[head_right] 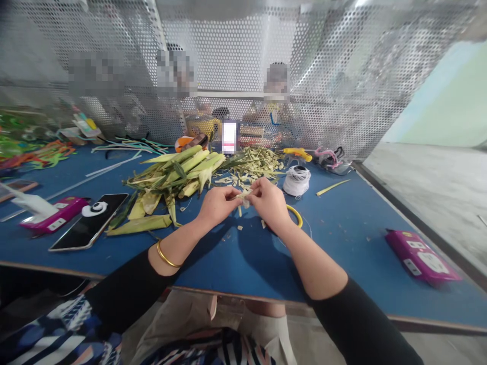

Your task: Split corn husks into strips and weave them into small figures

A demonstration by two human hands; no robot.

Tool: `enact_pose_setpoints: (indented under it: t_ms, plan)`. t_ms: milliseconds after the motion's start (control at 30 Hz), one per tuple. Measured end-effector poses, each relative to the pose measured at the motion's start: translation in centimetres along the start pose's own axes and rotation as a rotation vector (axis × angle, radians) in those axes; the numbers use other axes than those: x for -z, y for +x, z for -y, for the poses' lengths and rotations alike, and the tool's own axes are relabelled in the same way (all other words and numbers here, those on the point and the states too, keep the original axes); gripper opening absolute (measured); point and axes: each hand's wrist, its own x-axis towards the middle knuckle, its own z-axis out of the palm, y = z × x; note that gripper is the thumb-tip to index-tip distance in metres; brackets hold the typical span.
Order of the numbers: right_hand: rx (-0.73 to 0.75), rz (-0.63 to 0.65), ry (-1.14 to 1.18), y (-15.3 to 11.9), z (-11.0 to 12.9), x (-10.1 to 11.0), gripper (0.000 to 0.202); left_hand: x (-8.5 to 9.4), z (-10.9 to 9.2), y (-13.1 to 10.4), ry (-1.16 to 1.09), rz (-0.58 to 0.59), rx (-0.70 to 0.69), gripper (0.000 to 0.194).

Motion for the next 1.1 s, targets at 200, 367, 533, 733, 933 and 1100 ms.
enact_pose_setpoints:
  t_ms: [200,367,533,733,933,1100]
  plan:
    - [0.022,-0.053,-0.042,-0.2,0.4,-0.1,0.022,-0.1,0.1,0.0,0.052,-0.009,-0.033,0.018]
    - [-0.008,0.113,0.168,0.5,-0.4,-0.1,0.018,-0.1,0.4,0.1,0.052,0.022,-0.074,0.016]
    - [0.007,0.139,0.078,0.6,-0.8,0.1,0.018,-0.4,0.9,0.3,0.033,0.103,-0.124,0.014]
    - [-0.107,0.077,0.171,0.7,-0.6,0.3,0.017,-0.8,1.3,0.3,-0.315,0.363,-0.054,0.012]
    - [-0.153,-0.031,0.282,0.8,-0.7,0.1,0.018,-1.0,1.3,0.1,-0.456,0.549,-0.039,0.015]
    - [-0.085,-0.219,0.248,1.2,-1.4,-0.2,0.018,-0.6,0.7,-0.1,-0.596,0.58,0.0,0.019]
